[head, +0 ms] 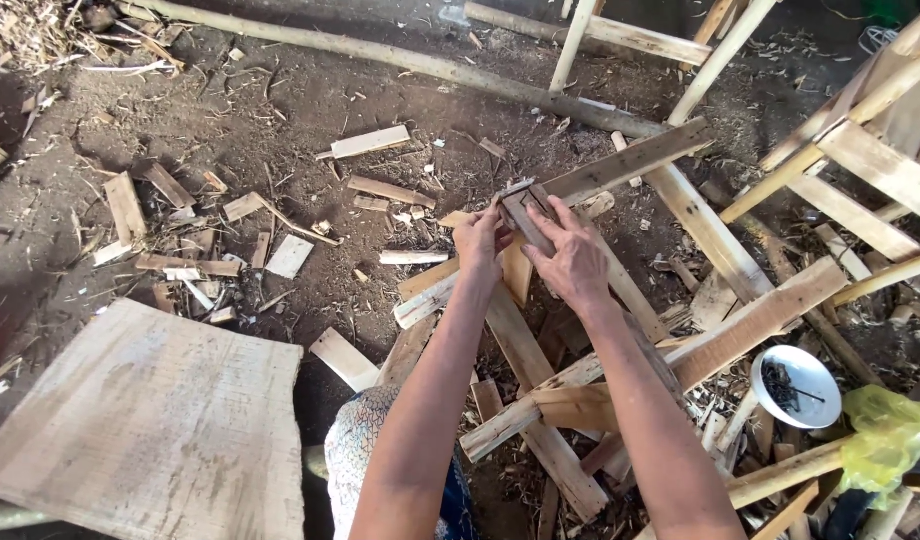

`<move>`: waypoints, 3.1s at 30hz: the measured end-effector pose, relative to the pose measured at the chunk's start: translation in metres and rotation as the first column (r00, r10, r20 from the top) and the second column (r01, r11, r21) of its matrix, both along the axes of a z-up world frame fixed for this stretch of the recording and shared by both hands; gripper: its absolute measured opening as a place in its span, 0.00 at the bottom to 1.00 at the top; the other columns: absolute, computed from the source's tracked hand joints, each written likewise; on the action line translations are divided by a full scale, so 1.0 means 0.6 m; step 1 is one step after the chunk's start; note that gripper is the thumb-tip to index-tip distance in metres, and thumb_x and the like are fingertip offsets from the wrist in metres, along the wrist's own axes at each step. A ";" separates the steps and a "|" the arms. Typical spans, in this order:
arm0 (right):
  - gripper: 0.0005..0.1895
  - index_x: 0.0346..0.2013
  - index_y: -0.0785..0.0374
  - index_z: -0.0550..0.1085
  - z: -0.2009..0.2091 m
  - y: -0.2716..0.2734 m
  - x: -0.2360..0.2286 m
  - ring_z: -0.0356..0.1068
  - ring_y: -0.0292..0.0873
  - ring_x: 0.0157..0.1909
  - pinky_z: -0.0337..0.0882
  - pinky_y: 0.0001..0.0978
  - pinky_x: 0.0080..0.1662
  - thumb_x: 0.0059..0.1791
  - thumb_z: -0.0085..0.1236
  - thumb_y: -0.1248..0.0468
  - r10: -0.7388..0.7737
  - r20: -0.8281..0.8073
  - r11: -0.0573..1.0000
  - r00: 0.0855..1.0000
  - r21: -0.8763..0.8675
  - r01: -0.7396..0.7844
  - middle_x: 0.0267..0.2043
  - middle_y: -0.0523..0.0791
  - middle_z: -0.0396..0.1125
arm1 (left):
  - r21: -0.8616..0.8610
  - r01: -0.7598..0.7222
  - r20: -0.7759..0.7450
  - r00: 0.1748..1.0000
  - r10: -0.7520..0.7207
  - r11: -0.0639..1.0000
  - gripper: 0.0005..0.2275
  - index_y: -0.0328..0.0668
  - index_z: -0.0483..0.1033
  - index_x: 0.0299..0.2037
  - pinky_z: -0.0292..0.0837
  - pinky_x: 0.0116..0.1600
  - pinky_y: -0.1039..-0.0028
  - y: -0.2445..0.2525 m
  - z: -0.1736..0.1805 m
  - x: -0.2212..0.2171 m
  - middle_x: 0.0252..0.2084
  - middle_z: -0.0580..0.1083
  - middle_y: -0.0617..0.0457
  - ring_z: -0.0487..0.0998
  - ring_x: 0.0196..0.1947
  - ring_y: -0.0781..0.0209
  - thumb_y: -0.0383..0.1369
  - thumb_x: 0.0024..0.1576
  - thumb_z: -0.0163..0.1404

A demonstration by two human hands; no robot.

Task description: The person repairs a wooden chair on a dirt floor, hammering nails into the seat frame with a hammer and fitting wooden slats across the seat. They press the slats into place, reposition the chair frame, and pick up loose planks from the surrounding scrap wood to continue the repair.

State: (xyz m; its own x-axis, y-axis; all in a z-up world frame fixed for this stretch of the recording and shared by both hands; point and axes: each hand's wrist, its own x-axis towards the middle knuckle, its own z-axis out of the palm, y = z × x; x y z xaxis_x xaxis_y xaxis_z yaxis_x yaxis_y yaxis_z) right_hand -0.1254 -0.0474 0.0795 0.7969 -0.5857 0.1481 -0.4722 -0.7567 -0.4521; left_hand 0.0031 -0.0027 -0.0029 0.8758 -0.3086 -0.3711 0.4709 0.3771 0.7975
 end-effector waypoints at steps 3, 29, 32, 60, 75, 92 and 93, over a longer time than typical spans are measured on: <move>0.28 0.58 0.34 0.66 -0.011 -0.003 0.003 0.59 0.59 0.59 0.58 0.53 0.61 0.43 0.58 0.54 -0.020 -0.001 1.000 1.000 0.005 0.020 0.66 0.34 0.52 | 0.056 -0.021 0.057 0.998 0.018 0.998 0.18 0.31 0.73 0.31 0.75 0.23 0.79 0.004 0.015 -0.006 0.28 0.72 0.50 0.76 0.21 0.62 0.42 0.46 0.60; 0.31 0.60 0.47 0.64 -0.026 -0.018 0.007 0.61 0.55 0.58 0.66 0.49 0.55 0.41 0.52 0.64 -0.007 0.104 0.999 0.995 0.037 0.003 0.64 0.41 0.51 | 0.387 -0.369 0.430 0.883 0.189 0.845 0.16 0.52 0.71 0.42 0.72 0.40 0.65 -0.039 0.048 -0.087 0.37 0.77 0.49 0.78 0.37 0.50 0.42 0.46 0.59; 0.30 0.59 0.48 0.66 -0.016 -0.015 0.005 0.62 0.56 0.57 0.67 0.48 0.55 0.41 0.51 0.66 0.005 0.152 0.999 0.988 0.034 -0.011 0.62 0.43 0.54 | 0.411 -0.391 0.442 0.875 0.195 0.824 0.15 0.51 0.74 0.41 0.72 0.42 0.63 -0.043 0.053 -0.086 0.38 0.77 0.48 0.79 0.37 0.48 0.41 0.45 0.58; 0.30 0.51 0.47 0.73 -0.016 -0.001 0.030 0.62 0.46 0.57 0.67 0.38 0.54 0.34 0.64 0.59 -0.138 0.200 0.990 0.970 -0.005 0.141 0.56 0.39 0.60 | 0.345 -0.342 0.565 0.819 0.097 0.874 0.07 0.46 0.74 0.35 0.71 0.43 0.61 0.011 0.082 -0.095 0.34 0.77 0.48 0.77 0.39 0.46 0.38 0.55 0.49; 0.24 0.57 0.64 0.67 0.145 -0.030 -0.229 0.66 0.48 0.52 0.69 0.36 0.51 0.46 0.56 0.69 -0.065 0.582 0.876 0.811 0.423 -0.233 0.50 0.54 0.65 | 0.328 -0.384 0.629 0.771 0.104 0.863 0.13 0.47 0.68 0.34 0.69 0.45 0.60 -0.016 0.037 -0.072 0.33 0.76 0.49 0.77 0.40 0.47 0.41 0.46 0.57; 0.47 0.64 0.59 0.54 -0.196 0.048 -0.423 0.52 0.56 0.64 0.53 0.56 0.62 0.32 0.59 0.53 -0.618 0.456 0.418 0.641 0.880 -0.224 0.65 0.53 0.52 | 0.373 -0.339 0.578 0.813 0.070 0.864 0.14 0.51 0.68 0.36 0.68 0.45 0.62 -0.022 0.026 -0.071 0.35 0.75 0.52 0.77 0.39 0.51 0.44 0.47 0.56; 0.41 0.61 0.65 0.58 -0.239 0.034 -0.427 0.55 0.57 0.62 0.54 0.55 0.62 0.35 0.59 0.62 -0.681 0.470 0.412 0.562 0.880 -0.237 0.61 0.57 0.56 | 0.357 -0.306 0.557 0.829 0.062 0.882 0.14 0.49 0.67 0.36 0.67 0.47 0.58 -0.023 0.028 -0.070 0.36 0.75 0.48 0.76 0.40 0.47 0.44 0.49 0.55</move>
State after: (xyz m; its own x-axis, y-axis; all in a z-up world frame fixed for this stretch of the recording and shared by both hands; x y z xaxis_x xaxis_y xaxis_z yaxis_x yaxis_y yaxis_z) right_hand -0.3818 -0.0273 -0.0639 0.4689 -0.8736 -0.1301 0.2726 0.2832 -0.9195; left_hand -0.0389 -0.0167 0.0140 0.9941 -0.0450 0.0988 -0.0993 -0.0098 0.9950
